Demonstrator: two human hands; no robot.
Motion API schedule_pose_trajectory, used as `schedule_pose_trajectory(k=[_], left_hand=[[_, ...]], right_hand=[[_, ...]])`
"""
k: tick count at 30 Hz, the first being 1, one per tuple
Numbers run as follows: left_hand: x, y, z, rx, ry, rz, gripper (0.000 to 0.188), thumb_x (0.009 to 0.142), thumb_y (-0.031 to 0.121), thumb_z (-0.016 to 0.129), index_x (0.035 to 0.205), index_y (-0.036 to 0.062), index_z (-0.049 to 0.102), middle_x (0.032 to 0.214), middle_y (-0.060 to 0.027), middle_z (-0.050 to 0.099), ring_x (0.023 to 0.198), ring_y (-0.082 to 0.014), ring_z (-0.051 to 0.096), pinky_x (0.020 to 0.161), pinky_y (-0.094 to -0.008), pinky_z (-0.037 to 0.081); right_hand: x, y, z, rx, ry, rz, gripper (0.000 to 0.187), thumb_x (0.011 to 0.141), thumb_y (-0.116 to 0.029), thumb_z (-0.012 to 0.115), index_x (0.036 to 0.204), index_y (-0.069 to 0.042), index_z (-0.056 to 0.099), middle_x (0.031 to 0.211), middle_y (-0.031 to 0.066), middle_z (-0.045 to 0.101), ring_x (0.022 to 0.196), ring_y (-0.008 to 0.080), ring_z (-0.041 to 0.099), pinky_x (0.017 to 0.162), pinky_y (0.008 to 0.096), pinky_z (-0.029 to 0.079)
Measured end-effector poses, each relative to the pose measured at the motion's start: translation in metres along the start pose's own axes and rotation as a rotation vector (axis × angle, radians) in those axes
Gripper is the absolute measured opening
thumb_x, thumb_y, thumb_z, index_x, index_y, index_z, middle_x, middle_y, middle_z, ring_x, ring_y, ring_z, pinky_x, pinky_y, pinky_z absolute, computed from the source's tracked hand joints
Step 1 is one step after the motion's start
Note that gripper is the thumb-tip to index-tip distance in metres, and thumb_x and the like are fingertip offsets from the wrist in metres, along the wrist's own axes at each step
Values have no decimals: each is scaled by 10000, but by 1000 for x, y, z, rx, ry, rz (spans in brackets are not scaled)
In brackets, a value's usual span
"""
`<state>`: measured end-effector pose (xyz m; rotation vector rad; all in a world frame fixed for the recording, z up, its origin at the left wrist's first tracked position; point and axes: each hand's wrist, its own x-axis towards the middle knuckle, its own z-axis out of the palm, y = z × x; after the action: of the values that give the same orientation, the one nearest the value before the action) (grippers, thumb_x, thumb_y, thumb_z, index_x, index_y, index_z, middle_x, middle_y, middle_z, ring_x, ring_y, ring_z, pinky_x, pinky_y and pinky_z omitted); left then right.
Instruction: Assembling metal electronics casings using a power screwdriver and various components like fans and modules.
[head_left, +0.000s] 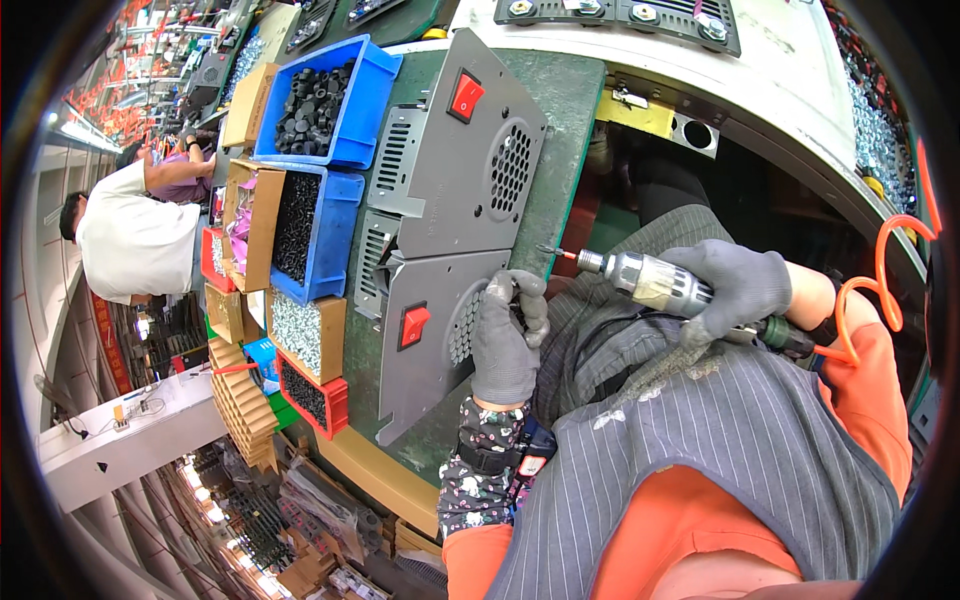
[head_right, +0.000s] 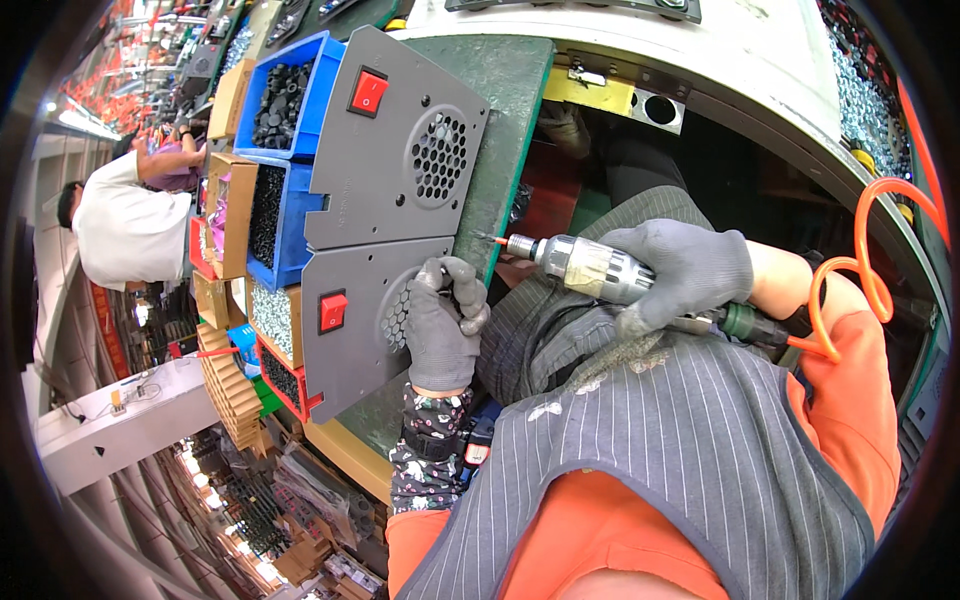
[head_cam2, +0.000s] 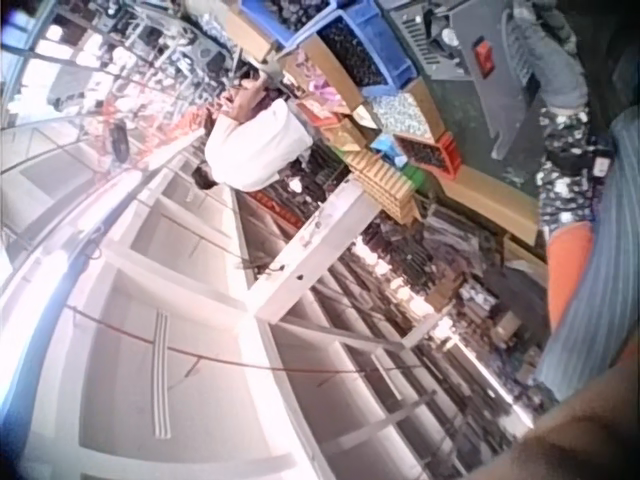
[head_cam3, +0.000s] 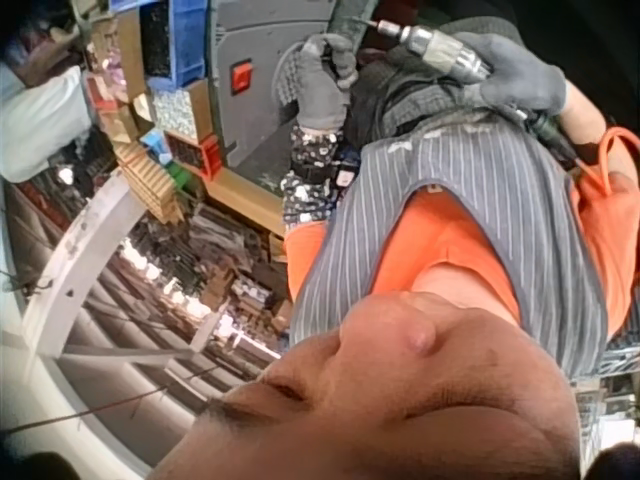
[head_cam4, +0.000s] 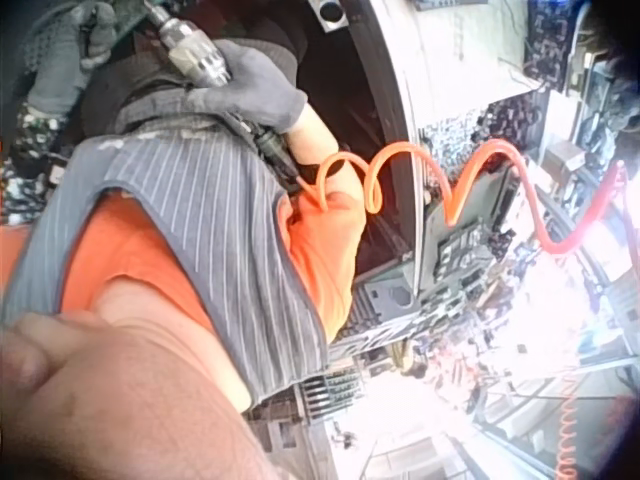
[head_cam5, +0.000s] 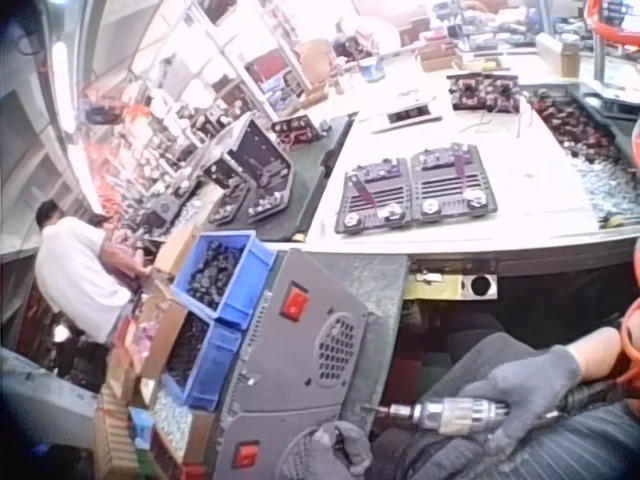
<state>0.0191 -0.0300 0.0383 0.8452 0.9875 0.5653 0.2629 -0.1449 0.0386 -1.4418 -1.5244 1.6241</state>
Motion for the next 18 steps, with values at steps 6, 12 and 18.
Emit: schedule_pose_trajectory(k=[6, 12, 18], left_hand=[[0, 0, 11, 117, 95, 47, 401, 971, 406, 394, 729, 100, 486, 549, 33, 363, 453, -75, 310, 401, -223, 252], [-1, 3, 14, 219, 81, 40, 427, 971, 393, 404, 663, 105, 472, 522, 32, 371, 438, -75, 324, 407, -225, 248], [3, 11, 18, 559, 11, 234, 482, 940, 459, 448, 702, 55, 556, 541, 29, 439, 480, -50, 366, 438, -216, 282]], right_hand=[[-14, -19, -8, 134, -143, 2, 550, 643, -211, 752, 1096, -1, 522, 891, 91, 621, 799, 175, 603, 717, 309, 497], [-16, -17, -7, 240, -168, -22, 549, 643, -194, 750, 1103, -2, 519, 878, 82, 614, 790, 164, 601, 707, 305, 503], [-19, -13, -8, 159, -147, -67, 552, 652, -230, 756, 1100, -7, 523, 861, 93, 628, 732, 189, 623, 673, 315, 510]])
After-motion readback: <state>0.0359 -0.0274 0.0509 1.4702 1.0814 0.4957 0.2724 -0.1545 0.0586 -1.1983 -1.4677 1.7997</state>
